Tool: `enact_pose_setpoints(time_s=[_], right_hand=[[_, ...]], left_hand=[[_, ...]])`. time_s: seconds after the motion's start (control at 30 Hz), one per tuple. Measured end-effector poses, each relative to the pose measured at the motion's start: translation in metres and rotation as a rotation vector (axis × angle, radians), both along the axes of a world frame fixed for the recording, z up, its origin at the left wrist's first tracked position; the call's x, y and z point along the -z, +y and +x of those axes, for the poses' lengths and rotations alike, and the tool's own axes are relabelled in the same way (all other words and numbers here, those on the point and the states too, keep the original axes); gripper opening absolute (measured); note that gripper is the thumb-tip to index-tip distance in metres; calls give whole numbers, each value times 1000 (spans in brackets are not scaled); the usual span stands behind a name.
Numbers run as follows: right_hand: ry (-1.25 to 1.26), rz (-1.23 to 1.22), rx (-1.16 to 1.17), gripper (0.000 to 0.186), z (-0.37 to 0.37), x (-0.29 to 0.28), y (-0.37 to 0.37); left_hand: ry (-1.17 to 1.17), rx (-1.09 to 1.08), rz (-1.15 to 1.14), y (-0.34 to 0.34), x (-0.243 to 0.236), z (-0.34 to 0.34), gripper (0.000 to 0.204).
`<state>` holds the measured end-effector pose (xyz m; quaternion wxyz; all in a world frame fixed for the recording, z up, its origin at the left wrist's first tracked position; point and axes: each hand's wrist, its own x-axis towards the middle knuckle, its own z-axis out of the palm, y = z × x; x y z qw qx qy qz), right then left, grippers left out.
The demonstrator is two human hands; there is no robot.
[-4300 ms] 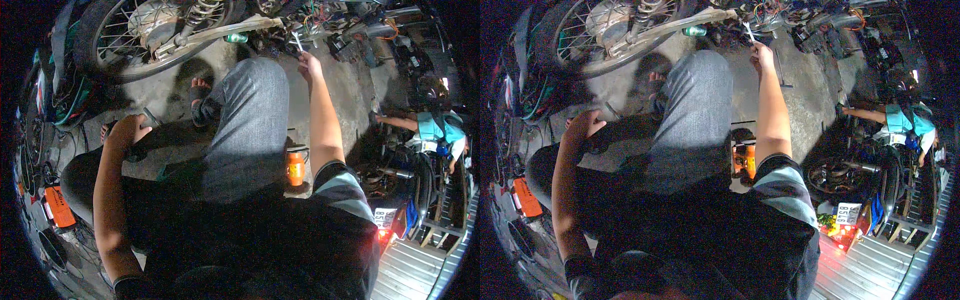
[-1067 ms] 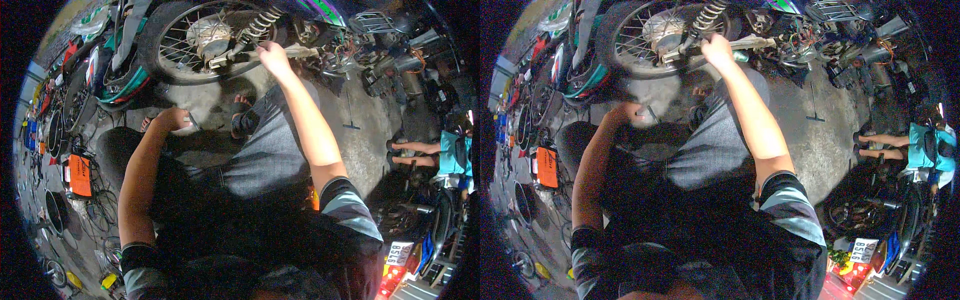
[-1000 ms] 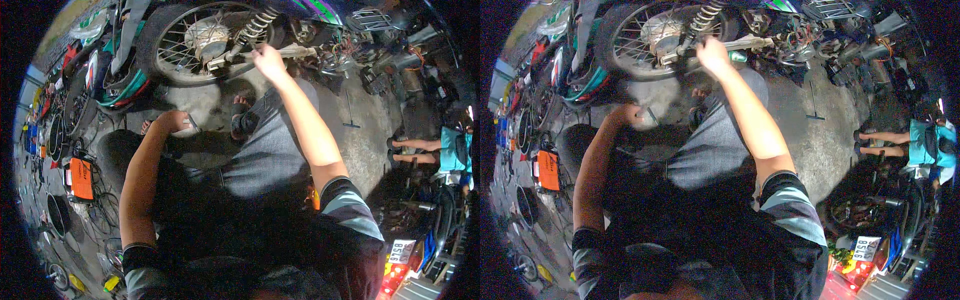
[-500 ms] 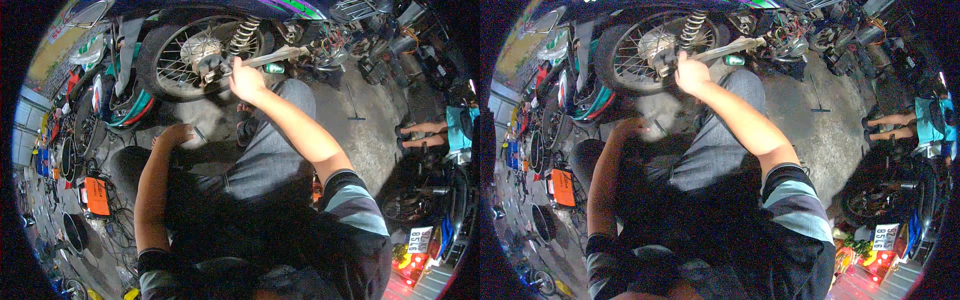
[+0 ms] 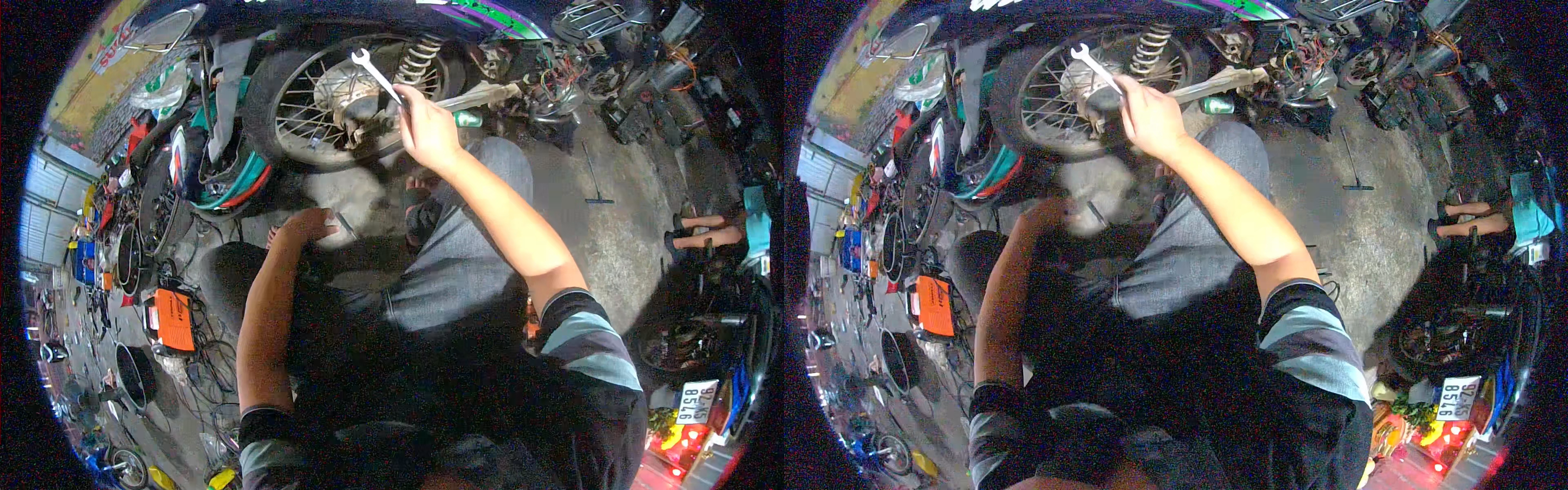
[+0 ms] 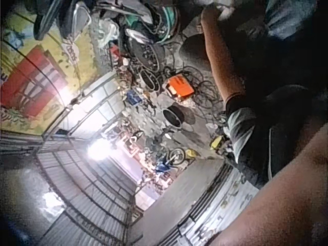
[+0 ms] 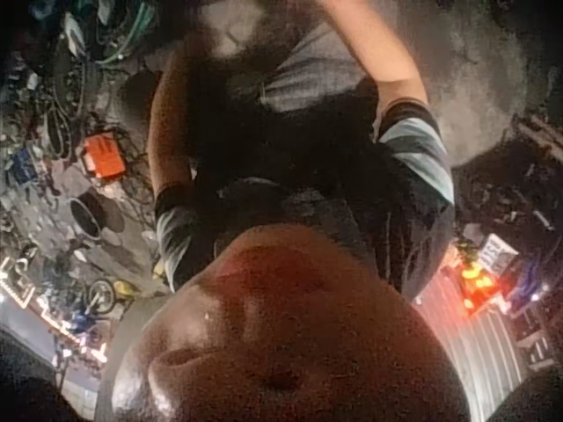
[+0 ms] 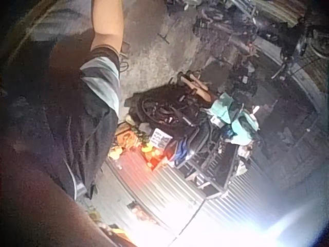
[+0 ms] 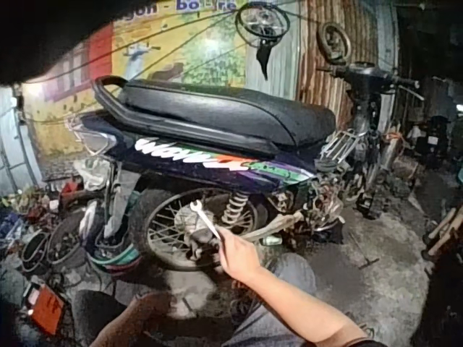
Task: The recorder uses wrenches and other tools to adjust and repair a motorcycle chain.
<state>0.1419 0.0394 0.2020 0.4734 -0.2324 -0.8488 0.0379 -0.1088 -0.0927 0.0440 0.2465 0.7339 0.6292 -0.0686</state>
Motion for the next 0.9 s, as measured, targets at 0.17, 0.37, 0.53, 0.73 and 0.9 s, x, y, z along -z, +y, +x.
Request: enact_pose_setpoints(time_s=[0.17, 0.37, 0.53, 0.73, 0.9], right_hand=[[7, 37, 15, 38, 2, 1, 3], [45, -39, 86, 33, 8, -2, 4], [308, -356, 162, 25, 8, 7, 20], [381, -394, 157, 24, 15, 3, 25], [444, -439, 88, 22, 0, 3, 20]], left_hand=[[-45, 16, -34, 0, -21, 11, 46], [38, 46, -133, 6, -22, 14, 49], [-39, 15, -65, 3, -4, 7, 50], [57, 22, -102, 7, -26, 18, 51], [-131, 33, 28, -9, 25, -16, 50]])
